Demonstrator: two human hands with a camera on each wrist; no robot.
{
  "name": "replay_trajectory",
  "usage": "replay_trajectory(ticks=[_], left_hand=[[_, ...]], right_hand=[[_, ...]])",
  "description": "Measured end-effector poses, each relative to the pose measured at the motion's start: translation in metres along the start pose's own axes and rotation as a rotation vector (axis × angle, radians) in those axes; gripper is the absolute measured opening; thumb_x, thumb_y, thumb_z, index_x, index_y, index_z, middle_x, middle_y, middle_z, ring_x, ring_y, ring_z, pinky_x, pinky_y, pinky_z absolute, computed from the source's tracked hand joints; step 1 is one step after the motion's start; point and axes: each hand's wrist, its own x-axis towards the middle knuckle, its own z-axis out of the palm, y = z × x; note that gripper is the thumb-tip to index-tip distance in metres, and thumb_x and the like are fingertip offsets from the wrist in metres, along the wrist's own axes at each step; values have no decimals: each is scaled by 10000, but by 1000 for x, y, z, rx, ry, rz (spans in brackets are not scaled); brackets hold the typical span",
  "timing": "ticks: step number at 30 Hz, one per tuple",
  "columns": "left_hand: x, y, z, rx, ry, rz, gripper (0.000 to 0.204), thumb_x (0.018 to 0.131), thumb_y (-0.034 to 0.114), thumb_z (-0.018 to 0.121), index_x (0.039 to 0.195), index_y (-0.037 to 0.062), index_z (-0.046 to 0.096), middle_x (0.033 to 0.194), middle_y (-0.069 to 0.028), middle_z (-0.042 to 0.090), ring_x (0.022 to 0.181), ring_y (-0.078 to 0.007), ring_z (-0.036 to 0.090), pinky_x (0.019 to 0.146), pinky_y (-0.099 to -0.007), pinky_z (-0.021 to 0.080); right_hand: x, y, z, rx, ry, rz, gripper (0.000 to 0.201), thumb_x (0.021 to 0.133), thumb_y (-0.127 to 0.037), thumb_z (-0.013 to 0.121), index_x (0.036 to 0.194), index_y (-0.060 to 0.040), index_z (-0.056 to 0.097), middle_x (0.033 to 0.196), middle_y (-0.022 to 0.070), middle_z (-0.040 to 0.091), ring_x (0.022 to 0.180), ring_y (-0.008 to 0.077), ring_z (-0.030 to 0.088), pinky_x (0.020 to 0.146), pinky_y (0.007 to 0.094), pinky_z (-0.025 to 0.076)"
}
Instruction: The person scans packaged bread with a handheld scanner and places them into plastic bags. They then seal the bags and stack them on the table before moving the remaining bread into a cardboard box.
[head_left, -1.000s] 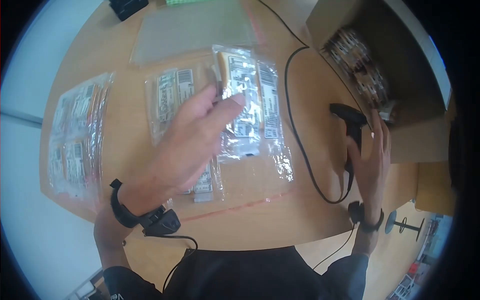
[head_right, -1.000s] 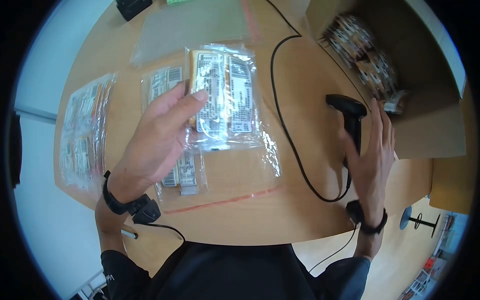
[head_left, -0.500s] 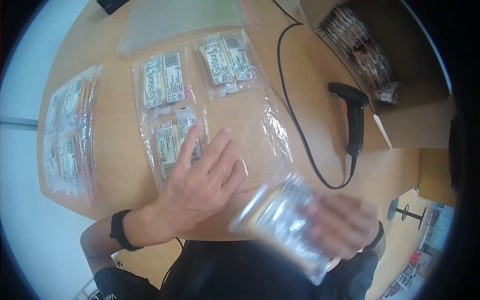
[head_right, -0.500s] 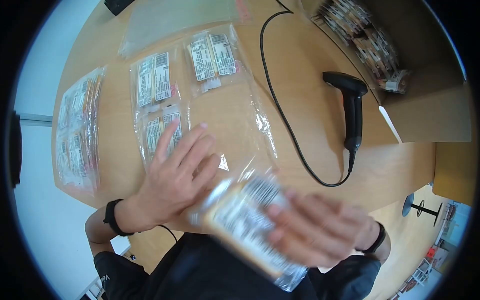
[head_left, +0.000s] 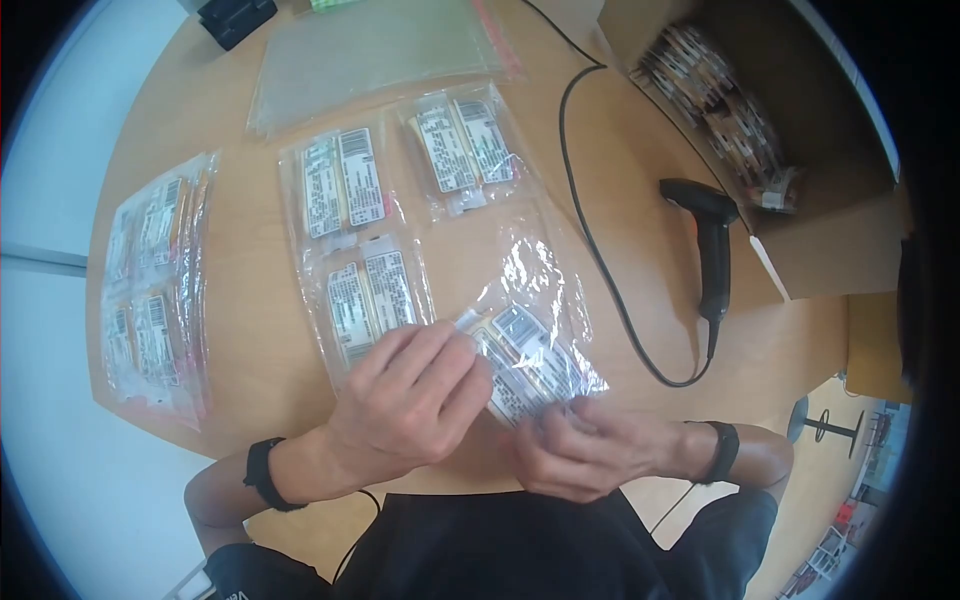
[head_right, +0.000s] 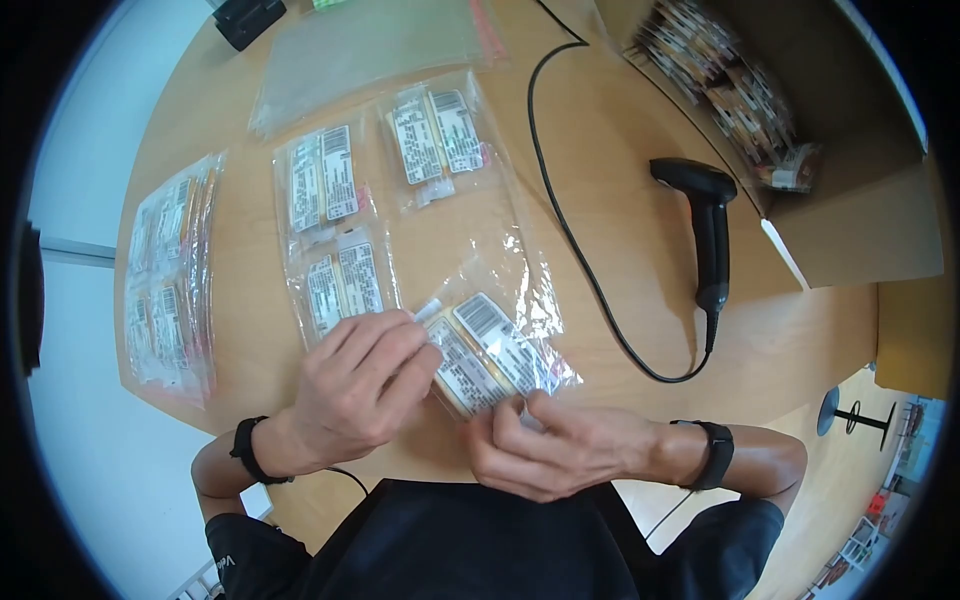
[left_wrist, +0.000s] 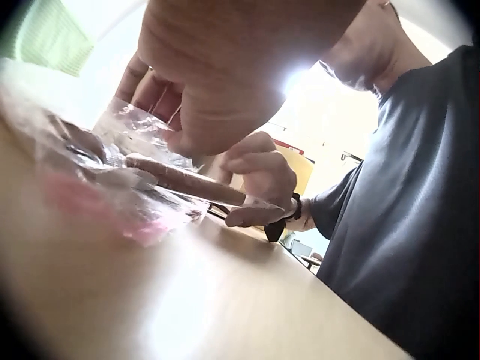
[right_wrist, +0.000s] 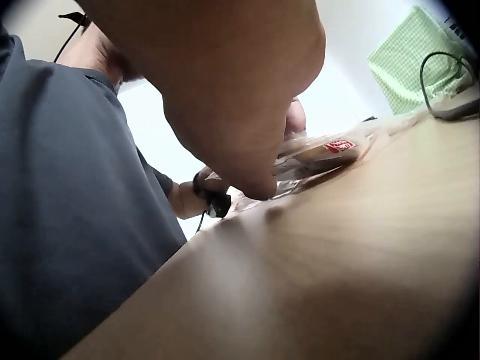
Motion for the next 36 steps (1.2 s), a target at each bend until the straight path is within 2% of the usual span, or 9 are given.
replay_trajectory(ticks=[4, 6, 16, 18, 19, 22, 31, 34, 36], left_hand=[[0, 1, 0, -8, -77, -40, 307, 760, 130, 753, 1024, -19, 700, 1019, -114, 644, 953, -276, 680, 773, -368, 555], [2, -1, 8, 23, 79, 13, 158, 764, 121, 692, 888, 33, 650, 816, -40, 522, 774, -186, 586, 638, -292, 464], [-4, -1, 4, 1, 7, 2, 161, 765, 115, 691, 898, 30, 658, 852, -54, 572, 822, -203, 613, 697, -317, 508], [-7, -2, 1, 3, -73, 11, 380, 869, 221, 773, 1157, -13, 692, 1197, -170, 654, 1148, -363, 654, 978, -487, 544], [-11, 0, -5, -11, -77, 2, 380, 869, 221, 773, 1157, -13, 692, 1197, -170, 654, 1148, -363, 654, 978, -487, 544], [-36, 4, -18, -101, -334, -224, 720, 895, 439, 786, 1462, 53, 566, 1609, -199, 456, 1523, -458, 374, 1221, -671, 295], [-54, 0, -18, -53, -408, -198, 722, 880, 497, 774, 1425, 53, 607, 1624, -164, 468, 1539, -441, 366, 1229, -702, 258], [-51, 4, -21, -54, -368, -222, 712, 884, 500, 771, 1418, 55, 616, 1616, -171, 475, 1534, -446, 373, 1220, -703, 277], [-49, 9, -22, -52, -344, -245, 689, 880, 471, 785, 1412, 63, 623, 1603, -179, 488, 1520, -454, 393, 1206, -704, 303]], right_hand=[[8, -8, -2, -43, -13, -2, 228, 815, -107, 665, 1003, -28, 769, 842, 34, 570, 719, 143, 609, 553, 226, 406], [14, -5, -2, -79, -134, 75, 184, 809, -110, 627, 892, 1, 749, 855, 71, 592, 735, 164, 615, 574, 232, 406], [9, 5, 9, -123, -175, 42, 323, 767, -211, 622, 958, 30, 723, 953, 96, 631, 852, 208, 628, 699, 312, 485], [10, 6, 4, -57, -267, 138, 312, 753, -191, 647, 970, 15, 734, 1007, 84, 629, 878, 196, 623, 719, 308, 501], [7, 9, 1, -43, -276, 136, 312, 753, -191, 647, 970, 15, 734, 1007, 84, 629, 878, 196, 623, 719, 308, 501], [-14, 25, -12, 94, -159, 93, 373, 744, -200, 702, 1083, -59, 773, 1115, 61, 663, 973, 187, 645, 778, 303, 535], [-37, 42, 5, 48, -210, 72, 466, 748, -46, 713, 1209, 24, 710, 1205, 111, 712, 747, 131, 618, 564, 233, 490], [-29, 48, 2, 408, -191, 298, 313, 807, 32, 687, 1120, 10, 681, 1159, 127, 712, 768, 150, 659, 589, 274, 541], [-18, 42, -2, 684, -140, 702, 185, 879, 59, 686, 1047, 11, 625, 1140, 140, 691, 815, 210, 703, 631, 321, 587]])
